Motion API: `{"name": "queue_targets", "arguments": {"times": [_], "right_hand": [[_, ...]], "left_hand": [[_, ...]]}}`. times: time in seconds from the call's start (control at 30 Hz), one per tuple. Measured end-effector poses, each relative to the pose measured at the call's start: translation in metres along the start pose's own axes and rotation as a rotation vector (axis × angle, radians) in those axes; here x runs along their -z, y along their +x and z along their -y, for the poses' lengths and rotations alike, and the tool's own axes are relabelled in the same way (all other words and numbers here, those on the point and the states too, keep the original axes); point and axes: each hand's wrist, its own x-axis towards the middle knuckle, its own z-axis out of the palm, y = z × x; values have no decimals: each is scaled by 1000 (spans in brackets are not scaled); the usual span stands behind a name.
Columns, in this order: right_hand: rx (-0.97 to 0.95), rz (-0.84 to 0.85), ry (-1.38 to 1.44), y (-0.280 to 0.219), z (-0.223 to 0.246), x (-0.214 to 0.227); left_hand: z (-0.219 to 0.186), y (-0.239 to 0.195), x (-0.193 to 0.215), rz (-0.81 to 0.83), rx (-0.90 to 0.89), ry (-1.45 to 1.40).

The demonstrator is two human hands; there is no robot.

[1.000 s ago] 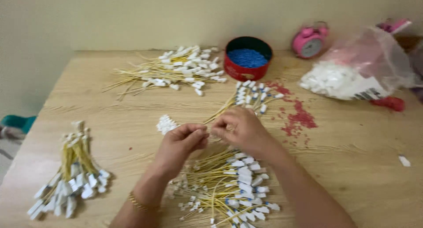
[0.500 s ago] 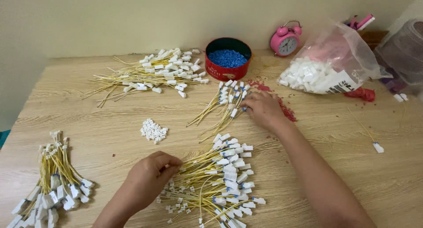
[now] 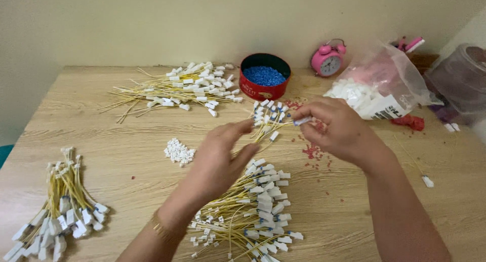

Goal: Attach small white plastic connectors to the ends of yellow wires at a workstation.

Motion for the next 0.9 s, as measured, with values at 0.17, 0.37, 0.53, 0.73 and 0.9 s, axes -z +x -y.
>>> {"name": "queue_targets", "arguments": {"times": [0.17,0.37,0.53,0.73,0.9], "right_hand": [[279,-76,7,-6,31,-7],[309,-80,89,-7,32,-22],[-49,-1,183,-8,20,-28],[47,-25,253,1,40,-55],[258,11,270,11,64,-99]], "left_hand": [[-12,25,-13,101,2,-228],[10,8,-12,259,320,-485],[43,-18,9,194,472,-411],[65,-43,9,58,612,-549],[51,-47,-5,51,593,-568]]}}
